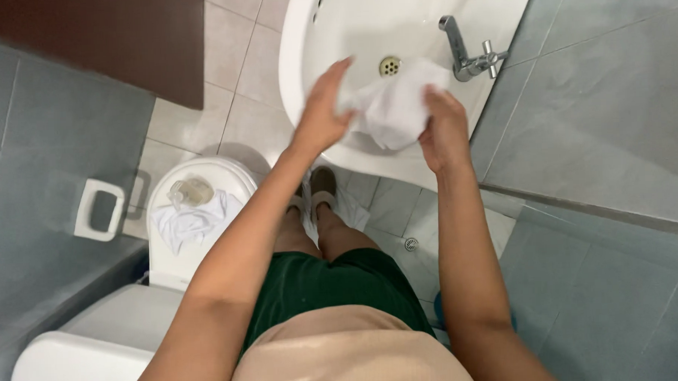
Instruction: Washing a white cloth in a bathroom sink and then using it to wipe the sink surface.
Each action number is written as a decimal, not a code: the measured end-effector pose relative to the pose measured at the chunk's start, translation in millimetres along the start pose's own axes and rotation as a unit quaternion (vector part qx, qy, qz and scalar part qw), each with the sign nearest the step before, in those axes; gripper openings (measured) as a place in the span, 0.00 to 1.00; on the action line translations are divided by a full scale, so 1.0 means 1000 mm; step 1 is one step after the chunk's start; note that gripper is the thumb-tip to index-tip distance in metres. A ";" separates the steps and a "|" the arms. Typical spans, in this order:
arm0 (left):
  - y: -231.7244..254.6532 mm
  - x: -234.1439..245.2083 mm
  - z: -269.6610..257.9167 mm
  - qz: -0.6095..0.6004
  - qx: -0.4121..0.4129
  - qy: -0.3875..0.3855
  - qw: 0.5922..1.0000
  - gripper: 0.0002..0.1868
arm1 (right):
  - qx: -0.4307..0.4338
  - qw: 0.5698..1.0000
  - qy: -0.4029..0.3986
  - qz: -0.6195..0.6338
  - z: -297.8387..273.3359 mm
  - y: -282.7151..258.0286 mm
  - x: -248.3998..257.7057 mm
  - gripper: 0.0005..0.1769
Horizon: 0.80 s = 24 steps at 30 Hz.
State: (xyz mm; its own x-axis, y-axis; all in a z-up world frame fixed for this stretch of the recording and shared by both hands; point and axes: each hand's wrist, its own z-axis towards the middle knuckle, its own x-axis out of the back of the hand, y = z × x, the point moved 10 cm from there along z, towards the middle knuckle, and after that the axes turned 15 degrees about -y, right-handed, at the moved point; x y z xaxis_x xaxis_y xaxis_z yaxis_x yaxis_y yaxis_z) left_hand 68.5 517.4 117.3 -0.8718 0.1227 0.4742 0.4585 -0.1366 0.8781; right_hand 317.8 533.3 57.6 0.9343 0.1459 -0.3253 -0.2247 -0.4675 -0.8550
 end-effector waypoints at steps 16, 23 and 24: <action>-0.075 -0.040 0.136 -0.016 0.132 -0.074 0.988 0.22 | -0.116 0.749 0.171 -0.630 0.073 -0.105 0.065 0.20; -0.130 -0.144 0.169 -0.042 0.129 -0.115 0.984 0.14 | 0.056 0.759 0.067 -0.645 0.064 -0.129 0.023 0.32; -0.131 -0.154 0.165 -0.095 0.176 -0.148 0.969 0.14 | 0.037 0.763 0.077 -0.641 0.063 -0.128 0.025 0.32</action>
State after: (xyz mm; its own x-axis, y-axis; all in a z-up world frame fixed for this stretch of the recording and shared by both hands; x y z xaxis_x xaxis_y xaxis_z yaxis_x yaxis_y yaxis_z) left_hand 171.3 678.8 -60.8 -0.8830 0.3953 0.2529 0.3697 0.2539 0.8938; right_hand 352.0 651.6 133.1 0.4197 0.3357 0.8433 0.8910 0.0247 -0.4533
